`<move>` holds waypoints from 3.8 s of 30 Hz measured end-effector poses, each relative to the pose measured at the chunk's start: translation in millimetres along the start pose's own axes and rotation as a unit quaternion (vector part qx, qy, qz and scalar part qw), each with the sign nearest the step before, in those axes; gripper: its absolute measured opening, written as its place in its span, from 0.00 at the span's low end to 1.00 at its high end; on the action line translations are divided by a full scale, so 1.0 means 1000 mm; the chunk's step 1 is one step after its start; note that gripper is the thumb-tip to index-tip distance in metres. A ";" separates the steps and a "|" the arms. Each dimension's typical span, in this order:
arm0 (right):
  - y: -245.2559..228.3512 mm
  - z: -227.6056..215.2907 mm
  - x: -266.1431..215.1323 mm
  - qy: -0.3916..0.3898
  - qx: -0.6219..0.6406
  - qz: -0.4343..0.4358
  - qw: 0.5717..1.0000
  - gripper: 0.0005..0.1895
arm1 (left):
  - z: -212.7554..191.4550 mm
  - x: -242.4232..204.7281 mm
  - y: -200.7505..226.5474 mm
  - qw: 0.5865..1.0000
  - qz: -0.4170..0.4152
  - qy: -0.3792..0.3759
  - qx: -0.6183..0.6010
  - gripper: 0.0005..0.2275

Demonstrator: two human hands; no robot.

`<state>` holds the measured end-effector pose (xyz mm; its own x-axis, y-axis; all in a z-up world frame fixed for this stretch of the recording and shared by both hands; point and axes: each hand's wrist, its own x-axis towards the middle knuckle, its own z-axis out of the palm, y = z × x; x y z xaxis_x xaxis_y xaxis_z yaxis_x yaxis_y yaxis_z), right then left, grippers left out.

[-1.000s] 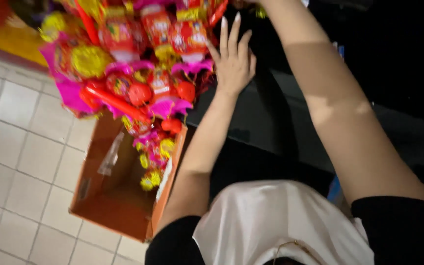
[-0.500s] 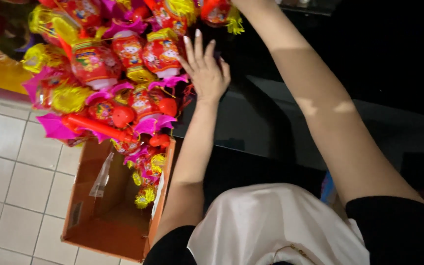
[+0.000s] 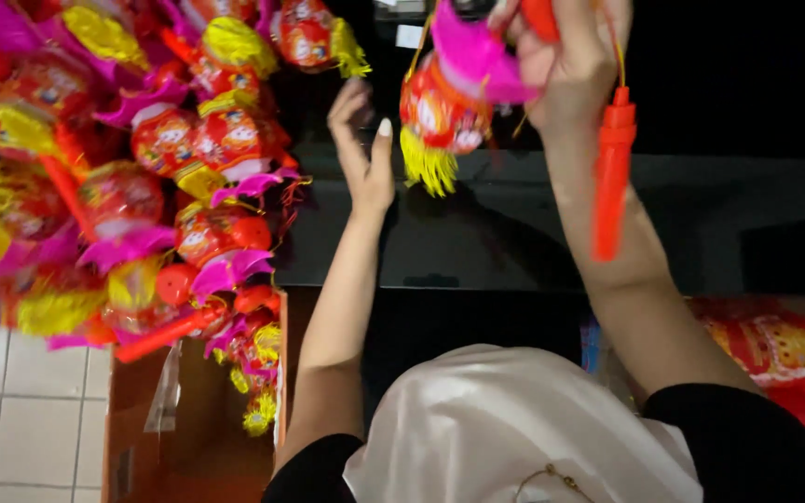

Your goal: Assembling small decorative lanterns by attaching plastic handles and inserting light components into the lantern bodies.

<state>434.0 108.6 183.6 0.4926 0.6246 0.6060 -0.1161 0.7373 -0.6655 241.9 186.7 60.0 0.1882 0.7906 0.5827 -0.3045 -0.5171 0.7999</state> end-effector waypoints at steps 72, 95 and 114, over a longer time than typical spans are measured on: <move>0.089 -0.120 -0.093 -0.058 0.190 0.348 0.916 0.24 | 0.023 0.029 -0.153 0.656 -0.486 -0.245 -0.523 0.28; 0.052 -0.116 -0.112 -0.001 -0.060 0.407 0.911 0.21 | 0.001 0.004 -0.128 0.678 -0.447 -0.314 -0.491 0.31; 0.050 -0.097 -0.108 0.027 0.037 0.391 0.919 0.32 | 0.013 0.025 -0.097 0.623 -0.400 -0.302 -0.601 0.30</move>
<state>458.6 52.8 43.0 0.2749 0.9590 -0.0681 -0.5106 0.0857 -0.8555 288.3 252.7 -1.1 0.9349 0.1819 0.3049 -0.2980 0.8687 0.3957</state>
